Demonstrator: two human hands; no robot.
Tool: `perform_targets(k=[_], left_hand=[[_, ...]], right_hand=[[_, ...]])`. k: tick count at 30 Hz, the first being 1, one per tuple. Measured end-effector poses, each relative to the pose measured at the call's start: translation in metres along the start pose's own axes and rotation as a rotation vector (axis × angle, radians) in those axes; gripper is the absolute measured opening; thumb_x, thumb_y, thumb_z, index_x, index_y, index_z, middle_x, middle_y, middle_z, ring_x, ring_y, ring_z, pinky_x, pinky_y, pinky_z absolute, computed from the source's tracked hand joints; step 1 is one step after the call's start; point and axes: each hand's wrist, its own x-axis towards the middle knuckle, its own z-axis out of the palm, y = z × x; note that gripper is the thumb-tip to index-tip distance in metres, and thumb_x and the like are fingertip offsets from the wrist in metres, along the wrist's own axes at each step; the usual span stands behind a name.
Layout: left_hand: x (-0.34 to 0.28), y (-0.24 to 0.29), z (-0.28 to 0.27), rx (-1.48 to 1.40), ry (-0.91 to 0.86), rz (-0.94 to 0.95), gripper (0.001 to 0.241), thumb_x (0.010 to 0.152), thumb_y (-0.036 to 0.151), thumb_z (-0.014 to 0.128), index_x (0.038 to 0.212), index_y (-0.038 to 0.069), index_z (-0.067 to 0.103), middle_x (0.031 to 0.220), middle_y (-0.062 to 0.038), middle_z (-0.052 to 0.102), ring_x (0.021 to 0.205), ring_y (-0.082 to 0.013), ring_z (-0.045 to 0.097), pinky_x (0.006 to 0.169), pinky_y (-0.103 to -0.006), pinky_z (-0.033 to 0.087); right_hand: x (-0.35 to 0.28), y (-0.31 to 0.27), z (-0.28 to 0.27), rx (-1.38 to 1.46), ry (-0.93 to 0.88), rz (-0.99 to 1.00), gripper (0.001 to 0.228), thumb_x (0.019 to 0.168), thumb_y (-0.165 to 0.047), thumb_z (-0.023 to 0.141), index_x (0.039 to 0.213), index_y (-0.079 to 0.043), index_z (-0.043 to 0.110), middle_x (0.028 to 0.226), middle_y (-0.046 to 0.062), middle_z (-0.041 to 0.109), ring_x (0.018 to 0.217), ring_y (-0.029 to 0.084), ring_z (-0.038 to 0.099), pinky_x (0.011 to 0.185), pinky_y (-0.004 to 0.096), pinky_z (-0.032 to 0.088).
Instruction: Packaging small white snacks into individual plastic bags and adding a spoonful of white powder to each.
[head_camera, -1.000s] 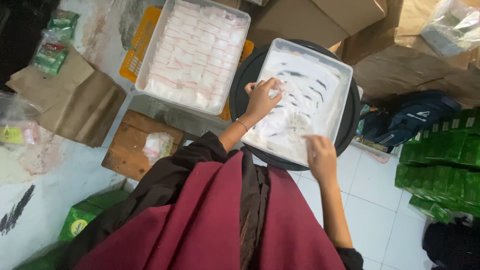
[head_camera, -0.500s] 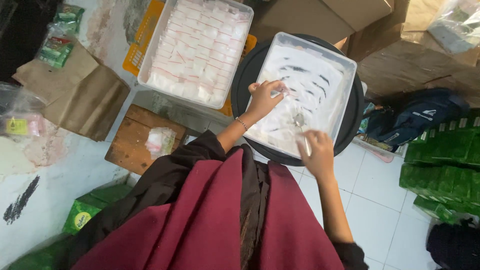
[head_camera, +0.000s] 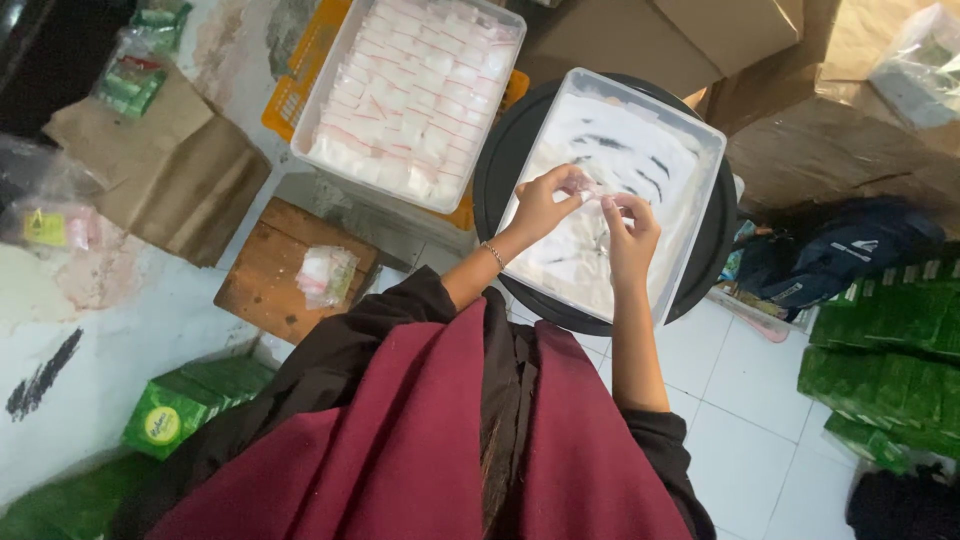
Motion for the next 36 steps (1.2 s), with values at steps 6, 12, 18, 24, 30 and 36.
perform_targets(k=[6,12,18,24,30,36], left_hand=[[-0.001,-0.030,0.010,-0.068,-0.081,-0.057,0.034,0.084,0.037,0.074,0.118,0.032,0.070,0.103,0.012,0.077,0.108,-0.0069,0.071,0.103,-0.0393,0.029],[-0.011,-0.002,-0.003,-0.183,-0.086,-0.116,0.031,0.087,0.046,0.075,0.115,0.034,0.071,0.106,0.013,0.077,0.112,-0.0068,0.070,0.105,-0.0342,0.034],[-0.014,0.016,-0.006,-0.368,-0.076,-0.228,0.033,0.086,0.043,0.077,0.116,0.029,0.072,0.108,0.008,0.076,0.116,-0.0100,0.068,0.109,-0.0347,0.040],[-0.015,0.023,-0.009,-0.268,-0.074,-0.262,0.035,0.082,0.045,0.079,0.114,0.033,0.073,0.106,0.009,0.076,0.113,-0.0096,0.069,0.105,-0.0314,0.045],[-0.019,0.023,0.000,-0.648,0.050,-0.197,0.031,0.086,0.027,0.084,0.112,0.014,0.074,0.105,0.000,0.073,0.106,-0.0110,0.066,0.101,-0.0333,0.050],[-0.023,0.036,-0.004,-0.893,0.136,-0.241,0.022,0.089,0.016,0.079,0.108,0.010,0.071,0.100,0.000,0.068,0.099,-0.0072,0.062,0.097,-0.0281,0.051]], right_hand=[[-0.004,-0.009,0.012,0.094,0.040,-0.019,0.015,0.097,-0.028,0.079,0.099,-0.014,0.072,0.103,-0.002,0.069,0.090,0.009,0.061,0.073,0.020,0.050],[-0.012,-0.025,0.018,0.120,0.074,-0.041,0.017,0.099,-0.026,0.077,0.097,-0.011,0.070,0.100,0.000,0.066,0.089,0.010,0.058,0.072,0.021,0.047],[-0.015,-0.025,0.024,0.163,0.128,-0.050,0.015,0.098,-0.023,0.077,0.097,-0.009,0.070,0.100,0.001,0.065,0.088,0.009,0.057,0.071,0.022,0.048],[-0.020,-0.020,0.028,0.178,0.156,-0.011,0.015,0.099,-0.024,0.076,0.097,-0.010,0.070,0.099,0.001,0.067,0.088,0.008,0.058,0.070,0.021,0.050],[-0.023,-0.041,0.029,0.279,0.197,-0.001,0.009,0.098,-0.018,0.072,0.097,-0.009,0.070,0.096,0.001,0.064,0.088,0.007,0.051,0.078,0.023,0.048],[-0.024,-0.054,0.035,0.329,0.239,-0.008,0.007,0.097,-0.011,0.071,0.092,-0.006,0.069,0.091,0.003,0.061,0.085,0.008,0.049,0.081,0.024,0.046]])
